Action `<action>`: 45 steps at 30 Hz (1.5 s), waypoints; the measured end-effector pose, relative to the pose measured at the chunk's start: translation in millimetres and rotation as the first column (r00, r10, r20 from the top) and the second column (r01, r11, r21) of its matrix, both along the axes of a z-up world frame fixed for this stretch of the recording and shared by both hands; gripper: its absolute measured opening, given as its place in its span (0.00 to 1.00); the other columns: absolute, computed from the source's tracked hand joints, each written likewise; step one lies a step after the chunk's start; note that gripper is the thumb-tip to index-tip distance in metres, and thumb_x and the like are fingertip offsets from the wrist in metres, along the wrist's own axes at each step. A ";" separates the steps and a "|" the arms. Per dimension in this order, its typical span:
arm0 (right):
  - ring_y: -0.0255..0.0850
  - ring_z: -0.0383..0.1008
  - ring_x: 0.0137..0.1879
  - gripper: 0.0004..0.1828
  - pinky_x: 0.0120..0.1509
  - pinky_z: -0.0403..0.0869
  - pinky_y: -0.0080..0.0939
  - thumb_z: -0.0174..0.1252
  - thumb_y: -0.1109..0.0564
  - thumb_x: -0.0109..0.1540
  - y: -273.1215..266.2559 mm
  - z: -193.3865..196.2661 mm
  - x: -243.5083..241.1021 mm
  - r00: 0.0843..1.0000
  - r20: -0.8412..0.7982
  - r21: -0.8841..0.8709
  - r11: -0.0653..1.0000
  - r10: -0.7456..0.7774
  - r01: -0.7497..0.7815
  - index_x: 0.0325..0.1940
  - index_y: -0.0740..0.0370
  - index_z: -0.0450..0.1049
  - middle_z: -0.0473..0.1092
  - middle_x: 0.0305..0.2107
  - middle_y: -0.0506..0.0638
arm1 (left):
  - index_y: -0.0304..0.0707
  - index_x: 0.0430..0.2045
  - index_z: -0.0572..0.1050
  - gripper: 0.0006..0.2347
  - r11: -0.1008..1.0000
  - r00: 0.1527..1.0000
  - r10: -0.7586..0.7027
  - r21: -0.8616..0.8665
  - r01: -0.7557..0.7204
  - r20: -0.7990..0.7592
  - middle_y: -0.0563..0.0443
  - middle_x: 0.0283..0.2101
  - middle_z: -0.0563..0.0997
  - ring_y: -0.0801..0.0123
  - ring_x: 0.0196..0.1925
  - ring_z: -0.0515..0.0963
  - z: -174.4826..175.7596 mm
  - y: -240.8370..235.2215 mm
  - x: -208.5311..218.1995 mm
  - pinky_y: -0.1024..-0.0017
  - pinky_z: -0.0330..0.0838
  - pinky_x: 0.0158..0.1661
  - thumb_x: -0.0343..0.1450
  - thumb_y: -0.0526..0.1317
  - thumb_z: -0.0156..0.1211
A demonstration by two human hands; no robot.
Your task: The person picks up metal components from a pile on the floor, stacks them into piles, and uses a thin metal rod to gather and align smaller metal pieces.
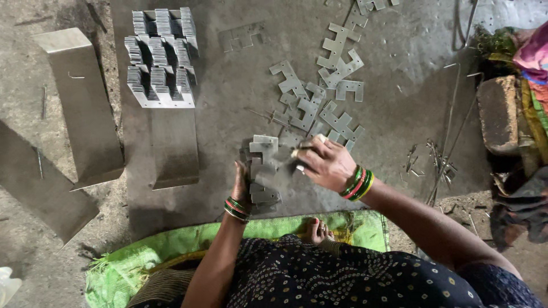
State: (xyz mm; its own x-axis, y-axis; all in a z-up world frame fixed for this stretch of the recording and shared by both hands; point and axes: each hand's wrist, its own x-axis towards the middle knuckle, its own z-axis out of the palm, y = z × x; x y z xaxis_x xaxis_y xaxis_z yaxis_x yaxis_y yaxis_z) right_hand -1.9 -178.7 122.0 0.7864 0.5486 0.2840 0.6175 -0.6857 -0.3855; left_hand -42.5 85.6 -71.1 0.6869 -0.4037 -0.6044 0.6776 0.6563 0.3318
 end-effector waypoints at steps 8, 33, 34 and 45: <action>0.60 0.70 0.58 0.34 0.54 0.75 0.56 0.67 0.54 0.53 -62.9 -56.1 11.7 0.848 -0.260 -0.445 0.836 -0.462 0.319 0.60 0.66 0.66 0.69 0.51 0.62 | 0.38 0.61 0.70 0.40 0.983 0.995 -0.093 -0.158 0.099 0.044 0.43 0.51 0.80 0.56 0.47 0.81 17.9 2.8 -9.6 0.56 0.79 0.46 0.68 0.74 0.46; 0.55 0.72 0.57 0.25 0.56 0.77 0.51 0.62 0.56 0.61 -28.9 -76.5 9.6 0.952 -0.140 -0.360 0.909 -0.274 0.209 0.61 0.63 0.70 0.72 0.53 0.60 | 0.35 0.64 0.66 0.42 0.991 0.997 -0.008 -0.129 0.018 0.074 0.40 0.54 0.77 0.54 0.51 0.79 4.6 8.5 -10.6 0.54 0.77 0.49 0.67 0.74 0.51; 0.54 0.73 0.57 0.27 0.59 0.76 0.52 0.62 0.54 0.61 -17.9 -89.0 13.7 0.930 -0.179 -0.418 0.880 -0.322 0.224 0.64 0.63 0.68 0.71 0.53 0.60 | 0.37 0.63 0.66 0.43 0.992 0.998 -0.024 -0.126 0.032 0.062 0.40 0.55 0.77 0.54 0.52 0.80 12.7 8.2 -11.6 0.55 0.78 0.50 0.64 0.74 0.51; 0.61 0.66 0.59 0.41 0.59 0.71 0.58 0.74 0.44 0.46 5.5 -61.2 18.1 0.713 -0.486 -0.388 0.856 -0.506 0.343 0.58 0.61 0.66 0.68 0.49 0.61 | 0.32 0.64 0.66 0.45 0.958 0.986 -0.016 -0.279 0.062 0.165 0.37 0.54 0.79 0.52 0.54 0.81 64.4 11.1 -11.2 0.55 0.77 0.54 0.63 0.73 0.55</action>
State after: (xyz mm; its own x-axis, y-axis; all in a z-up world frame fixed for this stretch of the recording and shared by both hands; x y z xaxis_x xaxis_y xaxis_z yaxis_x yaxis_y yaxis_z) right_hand 16.2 -173.2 60.8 0.9225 0.1029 -0.3721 -0.0305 -0.9414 -0.3360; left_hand -53.7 96.6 -6.7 0.7452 -0.5704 -0.3456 0.6581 0.7127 0.2428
